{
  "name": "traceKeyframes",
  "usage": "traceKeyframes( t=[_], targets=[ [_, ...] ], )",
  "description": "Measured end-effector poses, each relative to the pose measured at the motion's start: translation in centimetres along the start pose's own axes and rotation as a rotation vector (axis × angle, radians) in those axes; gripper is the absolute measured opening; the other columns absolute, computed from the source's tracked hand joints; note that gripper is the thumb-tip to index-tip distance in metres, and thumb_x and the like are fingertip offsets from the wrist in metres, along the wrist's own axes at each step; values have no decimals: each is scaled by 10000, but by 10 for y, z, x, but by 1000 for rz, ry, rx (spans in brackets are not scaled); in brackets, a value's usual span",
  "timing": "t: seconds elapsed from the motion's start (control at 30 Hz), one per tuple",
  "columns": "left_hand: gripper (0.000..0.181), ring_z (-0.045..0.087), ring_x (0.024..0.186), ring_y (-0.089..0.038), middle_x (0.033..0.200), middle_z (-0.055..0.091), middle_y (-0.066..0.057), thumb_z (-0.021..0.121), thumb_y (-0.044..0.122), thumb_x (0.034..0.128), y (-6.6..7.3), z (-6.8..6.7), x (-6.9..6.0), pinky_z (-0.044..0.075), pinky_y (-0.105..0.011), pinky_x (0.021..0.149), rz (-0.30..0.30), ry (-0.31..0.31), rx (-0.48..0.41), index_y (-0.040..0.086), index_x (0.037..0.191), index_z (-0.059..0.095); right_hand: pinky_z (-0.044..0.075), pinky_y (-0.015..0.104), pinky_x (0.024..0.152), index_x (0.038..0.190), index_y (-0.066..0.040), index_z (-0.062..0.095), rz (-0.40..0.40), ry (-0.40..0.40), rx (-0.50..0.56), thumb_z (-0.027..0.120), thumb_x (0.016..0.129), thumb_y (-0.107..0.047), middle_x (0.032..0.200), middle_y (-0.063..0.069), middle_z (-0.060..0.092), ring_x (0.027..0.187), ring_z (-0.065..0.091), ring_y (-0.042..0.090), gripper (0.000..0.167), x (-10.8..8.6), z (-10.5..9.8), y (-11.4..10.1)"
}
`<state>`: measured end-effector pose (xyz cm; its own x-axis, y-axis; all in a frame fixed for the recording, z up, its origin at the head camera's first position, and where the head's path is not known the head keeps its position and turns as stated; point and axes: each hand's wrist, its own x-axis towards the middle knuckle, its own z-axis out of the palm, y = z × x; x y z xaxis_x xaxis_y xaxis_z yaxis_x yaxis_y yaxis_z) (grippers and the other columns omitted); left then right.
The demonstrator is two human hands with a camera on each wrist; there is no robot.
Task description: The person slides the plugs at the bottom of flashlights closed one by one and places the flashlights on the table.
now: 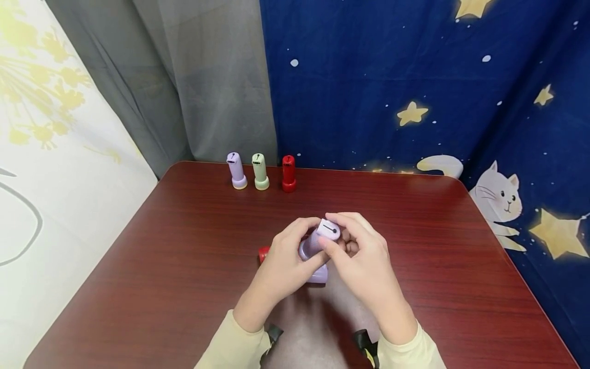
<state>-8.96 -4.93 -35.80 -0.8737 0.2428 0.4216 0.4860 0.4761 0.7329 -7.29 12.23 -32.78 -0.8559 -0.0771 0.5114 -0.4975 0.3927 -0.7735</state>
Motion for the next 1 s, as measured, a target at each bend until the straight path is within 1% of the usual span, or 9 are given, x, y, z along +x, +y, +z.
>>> traceKeyframes(
  t=[0.07, 0.13, 0.27, 0.37, 0.47, 0.63, 0.77, 0.87, 1.0],
  targets=[
    [493, 696, 1099, -131, 1300, 726, -8, 813, 205, 929, -1, -1, 0, 632, -340, 945, 20, -38, -24, 130, 1391, 659, 507, 146, 627, 1264, -41, 748, -39, 11, -8, 817, 879, 37, 1121, 64, 727, 764, 576, 65, 399, 1, -2, 3],
    [509, 709, 1123, -134, 1340, 728, -17, 783, 180, 948, -3, -2, 0, 634, -343, 967, 35, -71, -54, 120, 1433, 643, 499, 136, 656, 1276, -41, 742, -54, 14, -24, 781, 895, 67, 1145, 68, 731, 795, 574, 63, 399, 1, -4, 5],
    [545, 727, 1137, -160, 1348, 731, -59, 773, 123, 948, -4, -3, -2, 640, -391, 987, 52, -89, -101, 88, 1467, 614, 493, 135, 686, 1299, -57, 732, -45, 0, -40, 726, 935, 72, 1184, 65, 732, 845, 579, 63, 386, 0, -6, 7],
    [542, 731, 1148, -169, 1330, 737, -64, 790, 112, 938, -3, -3, -2, 639, -401, 995, 37, -78, -117, 85, 1453, 623, 510, 129, 696, 1304, -38, 724, -28, -7, -17, 712, 950, 64, 1192, 84, 736, 859, 594, 61, 369, 0, -6, 7],
    [531, 734, 1139, -160, 1298, 747, -46, 813, 125, 923, -3, -2, -2, 643, -386, 984, 26, -55, -106, 95, 1426, 646, 531, 120, 707, 1298, -17, 723, -1, -8, 28, 715, 959, 40, 1192, 104, 737, 864, 614, 48, 344, 1, -4, 8],
    [540, 697, 1046, -115, 1171, 742, 11, 867, 189, 891, -1, -1, -2, 653, -369, 884, 25, -16, -51, 127, 1392, 675, 553, 131, 682, 1276, -30, 734, 32, -13, 82, 752, 958, -14, 1126, 99, 724, 836, 631, 46, 320, 0, -3, 7],
    [549, 668, 980, -98, 1102, 711, 17, 903, 164, 848, -1, 1, -3, 642, -346, 833, 16, 14, -23, 124, 1351, 689, 550, 160, 635, 1286, -90, 738, 72, -28, 29, 806, 939, -87, 1027, 52, 701, 780, 631, 73, 354, -1, -2, 7],
    [546, 657, 928, -94, 1075, 689, 11, 923, 145, 814, 1, 2, -3, 641, -325, 811, -1, 31, -19, 135, 1306, 687, 551, 181, 628, 1310, -122, 729, 148, -49, -24, 828, 934, -154, 1004, 42, 702, 760, 646, 89, 389, -1, -2, 6],
    [546, 653, 893, -95, 1070, 675, 4, 939, 134, 788, 0, 4, -2, 640, -298, 798, -24, 36, -29, 134, 1264, 671, 553, 189, 638, 1331, -113, 719, 234, -74, -71, 834, 934, -214, 981, 58, 723, 755, 663, 107, 426, 1, -1, 5]
  ],
)
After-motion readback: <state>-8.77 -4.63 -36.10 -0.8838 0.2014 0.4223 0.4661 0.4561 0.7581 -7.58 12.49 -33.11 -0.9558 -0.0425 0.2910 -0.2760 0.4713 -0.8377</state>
